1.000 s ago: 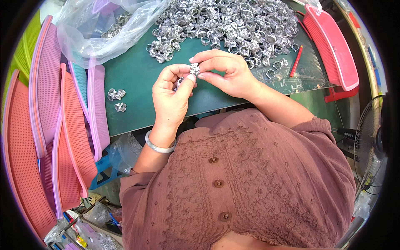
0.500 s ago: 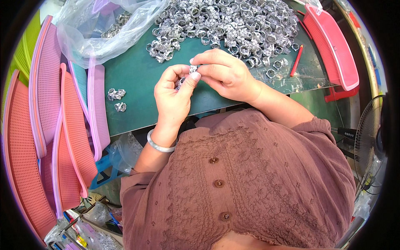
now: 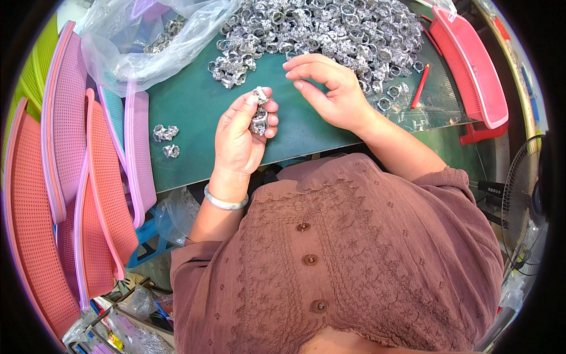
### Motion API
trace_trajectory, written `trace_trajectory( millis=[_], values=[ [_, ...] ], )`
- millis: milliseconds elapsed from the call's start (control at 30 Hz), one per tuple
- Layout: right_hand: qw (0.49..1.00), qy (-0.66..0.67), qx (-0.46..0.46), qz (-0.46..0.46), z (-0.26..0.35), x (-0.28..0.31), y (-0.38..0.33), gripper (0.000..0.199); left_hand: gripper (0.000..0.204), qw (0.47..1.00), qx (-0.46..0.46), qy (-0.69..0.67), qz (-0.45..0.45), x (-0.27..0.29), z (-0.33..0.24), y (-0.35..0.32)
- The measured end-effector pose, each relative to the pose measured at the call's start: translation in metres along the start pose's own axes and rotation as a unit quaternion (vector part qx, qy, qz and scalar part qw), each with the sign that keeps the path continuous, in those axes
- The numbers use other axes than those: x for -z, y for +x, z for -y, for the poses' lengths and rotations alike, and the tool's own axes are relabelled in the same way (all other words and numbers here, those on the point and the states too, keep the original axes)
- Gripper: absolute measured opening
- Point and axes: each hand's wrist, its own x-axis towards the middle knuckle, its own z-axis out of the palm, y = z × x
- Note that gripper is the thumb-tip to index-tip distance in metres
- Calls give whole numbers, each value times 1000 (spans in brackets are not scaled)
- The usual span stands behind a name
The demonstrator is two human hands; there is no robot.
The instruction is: The person holds small metal ring-shaped parts and cleans them with a red tool, then picks them up one at a time from a pile to check them.
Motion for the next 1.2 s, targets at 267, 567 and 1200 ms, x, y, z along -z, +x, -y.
trace_trajectory(
  millis=[267,567,1200],
  values=[
    [990,-125,4,63,-10,-10,24,19,36,993,12,-113,44,11,-2,-1],
    [960,-224,-21,168,-24,-50,54,18,18,997,26,-77,9,21,-1,-4],
    [838,441,-298,122,-6,-12,26,15,14,989,-67,108,-80,-5,-4,-6]
  ],
)
